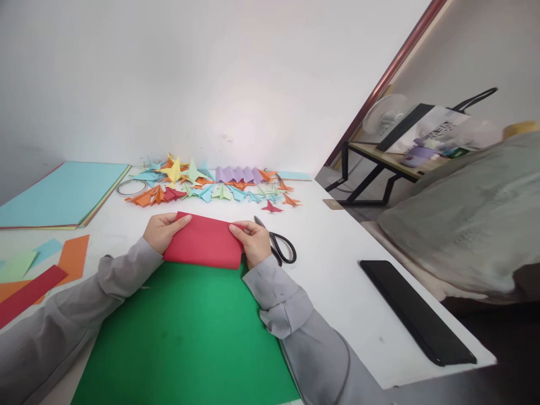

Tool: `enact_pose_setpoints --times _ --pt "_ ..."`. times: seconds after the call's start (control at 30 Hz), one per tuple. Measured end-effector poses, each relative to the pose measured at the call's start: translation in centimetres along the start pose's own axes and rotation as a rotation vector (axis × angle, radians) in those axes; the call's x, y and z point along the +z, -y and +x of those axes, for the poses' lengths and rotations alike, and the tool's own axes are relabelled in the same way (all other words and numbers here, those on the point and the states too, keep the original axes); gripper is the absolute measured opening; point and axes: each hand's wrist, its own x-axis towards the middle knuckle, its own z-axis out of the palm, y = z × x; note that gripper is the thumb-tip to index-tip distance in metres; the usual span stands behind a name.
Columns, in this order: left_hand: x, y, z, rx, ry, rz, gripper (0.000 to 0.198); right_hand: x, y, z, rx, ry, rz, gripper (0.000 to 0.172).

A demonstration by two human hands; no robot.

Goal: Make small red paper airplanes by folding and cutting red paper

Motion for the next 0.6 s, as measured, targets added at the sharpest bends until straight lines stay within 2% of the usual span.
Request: enact_pose_setpoints --times 0.3,0.6 --pt "0.08 -0.53 -0.2 0.056 -0.131 0.043 0.044 -0.04 0.08 -0.07 0.058 0.023 0.03 0.026" --pt "-0.27 -0.66 0.01 0.072 -0.143 0.103 0.043 0.31 0.44 -0.29 0.079 0.003 0.02 0.03"
